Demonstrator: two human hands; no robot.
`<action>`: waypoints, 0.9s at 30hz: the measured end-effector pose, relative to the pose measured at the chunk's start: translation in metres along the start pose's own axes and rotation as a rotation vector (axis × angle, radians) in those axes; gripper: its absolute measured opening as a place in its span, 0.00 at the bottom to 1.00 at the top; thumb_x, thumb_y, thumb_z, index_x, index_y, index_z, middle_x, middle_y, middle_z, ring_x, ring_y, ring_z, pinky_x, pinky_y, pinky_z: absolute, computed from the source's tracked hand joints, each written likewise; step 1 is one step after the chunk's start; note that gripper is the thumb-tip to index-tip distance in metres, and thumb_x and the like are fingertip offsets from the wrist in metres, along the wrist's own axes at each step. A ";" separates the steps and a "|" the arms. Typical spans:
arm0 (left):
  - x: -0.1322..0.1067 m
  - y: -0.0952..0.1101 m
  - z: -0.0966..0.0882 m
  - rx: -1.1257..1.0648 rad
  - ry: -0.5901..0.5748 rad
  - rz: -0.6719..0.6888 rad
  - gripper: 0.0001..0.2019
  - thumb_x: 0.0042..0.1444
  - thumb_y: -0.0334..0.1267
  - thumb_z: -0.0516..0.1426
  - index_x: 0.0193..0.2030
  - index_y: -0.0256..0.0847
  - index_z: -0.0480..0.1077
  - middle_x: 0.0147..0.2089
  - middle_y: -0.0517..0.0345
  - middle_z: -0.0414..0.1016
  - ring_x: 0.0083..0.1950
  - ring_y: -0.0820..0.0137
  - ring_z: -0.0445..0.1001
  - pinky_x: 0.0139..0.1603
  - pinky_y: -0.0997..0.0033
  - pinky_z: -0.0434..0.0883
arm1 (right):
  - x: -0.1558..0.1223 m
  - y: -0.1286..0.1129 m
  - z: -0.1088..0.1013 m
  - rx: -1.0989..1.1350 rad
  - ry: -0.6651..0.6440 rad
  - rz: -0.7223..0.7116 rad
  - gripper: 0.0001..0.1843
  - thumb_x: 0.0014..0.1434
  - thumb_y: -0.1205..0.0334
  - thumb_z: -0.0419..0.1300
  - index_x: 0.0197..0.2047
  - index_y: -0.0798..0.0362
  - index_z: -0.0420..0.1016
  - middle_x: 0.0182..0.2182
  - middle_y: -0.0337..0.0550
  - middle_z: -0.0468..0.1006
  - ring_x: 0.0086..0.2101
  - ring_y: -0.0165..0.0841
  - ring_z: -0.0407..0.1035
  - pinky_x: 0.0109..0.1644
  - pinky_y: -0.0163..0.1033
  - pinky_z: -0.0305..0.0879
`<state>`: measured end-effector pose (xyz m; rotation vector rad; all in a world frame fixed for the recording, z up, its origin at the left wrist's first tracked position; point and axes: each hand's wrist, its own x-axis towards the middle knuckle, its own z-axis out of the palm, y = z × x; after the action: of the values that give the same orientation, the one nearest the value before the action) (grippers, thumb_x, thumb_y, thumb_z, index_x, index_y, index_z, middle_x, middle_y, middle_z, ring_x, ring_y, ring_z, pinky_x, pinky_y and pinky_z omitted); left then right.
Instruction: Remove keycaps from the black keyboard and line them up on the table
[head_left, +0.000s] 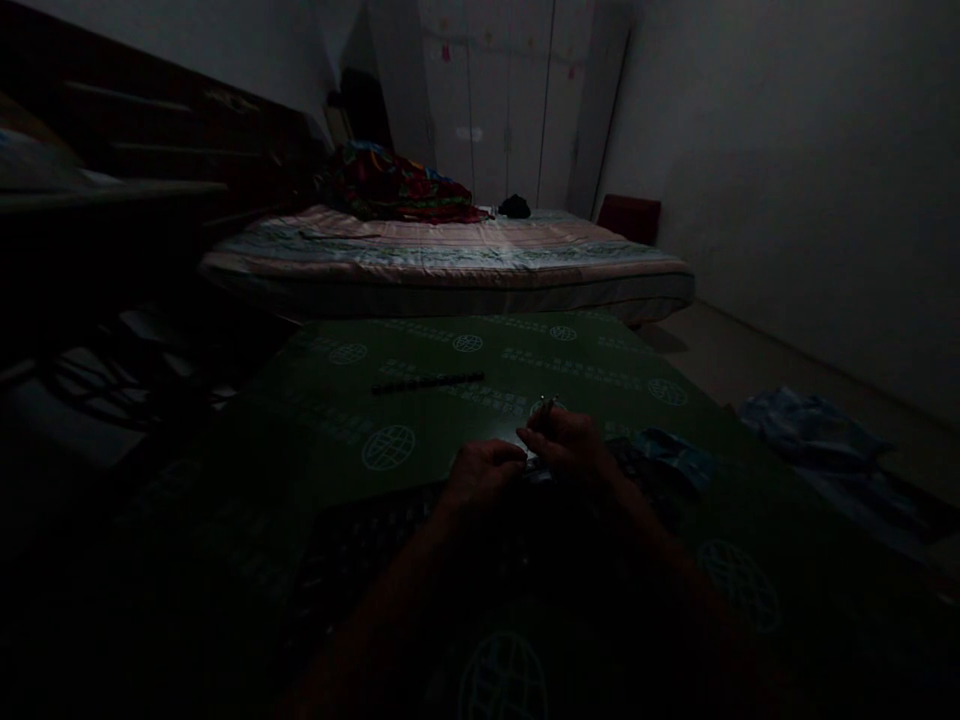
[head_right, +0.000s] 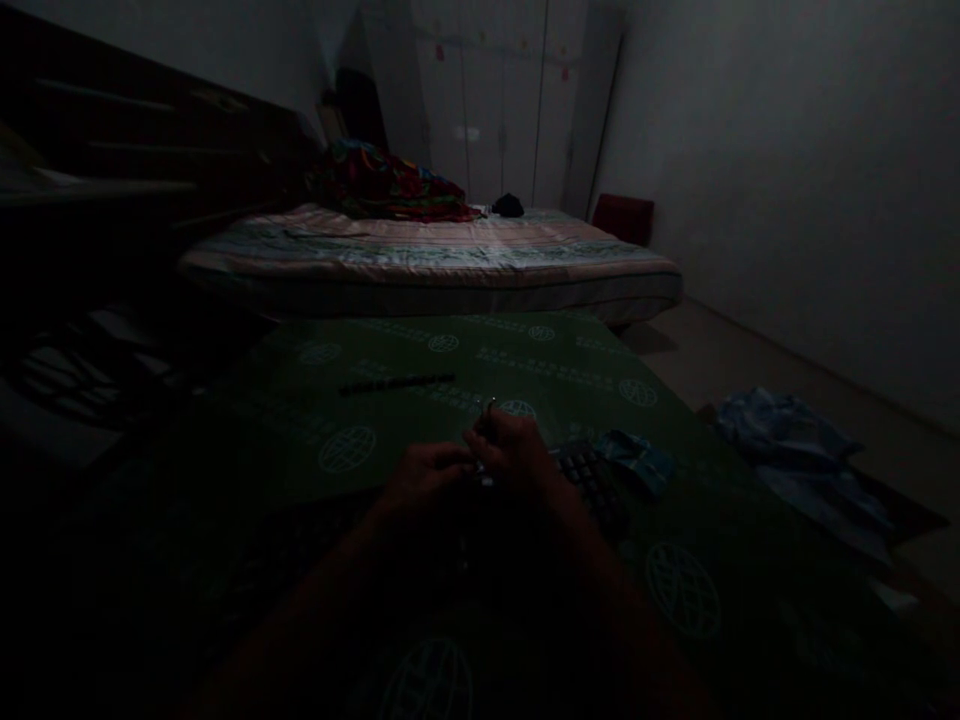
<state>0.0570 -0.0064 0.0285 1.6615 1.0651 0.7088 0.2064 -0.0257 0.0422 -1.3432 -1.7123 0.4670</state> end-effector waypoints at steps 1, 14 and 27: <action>0.000 -0.001 0.000 0.005 -0.002 0.002 0.11 0.42 0.38 0.54 0.30 0.36 0.75 0.29 0.57 0.76 0.32 0.67 0.72 0.34 0.71 0.67 | 0.000 0.001 0.001 -0.001 -0.001 0.004 0.09 0.51 0.58 0.55 0.25 0.55 0.68 0.19 0.37 0.69 0.21 0.26 0.63 0.25 0.30 0.55; 0.001 -0.001 0.003 0.147 -0.031 0.012 0.12 0.44 0.35 0.51 0.31 0.37 0.75 0.29 0.58 0.76 0.33 0.67 0.72 0.32 0.73 0.66 | -0.001 0.012 0.008 0.014 -0.007 0.030 0.09 0.50 0.58 0.56 0.24 0.55 0.67 0.19 0.36 0.68 0.22 0.26 0.62 0.25 0.30 0.54; 0.001 -0.006 0.003 0.148 -0.029 0.017 0.13 0.45 0.36 0.51 0.31 0.36 0.75 0.29 0.58 0.76 0.32 0.68 0.72 0.31 0.74 0.65 | -0.002 0.022 0.013 0.074 -0.017 0.054 0.09 0.50 0.58 0.56 0.26 0.55 0.67 0.19 0.35 0.68 0.22 0.26 0.63 0.25 0.30 0.55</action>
<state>0.0585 -0.0059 0.0218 1.8037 1.1062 0.6278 0.2086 -0.0168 0.0183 -1.3387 -1.6598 0.5683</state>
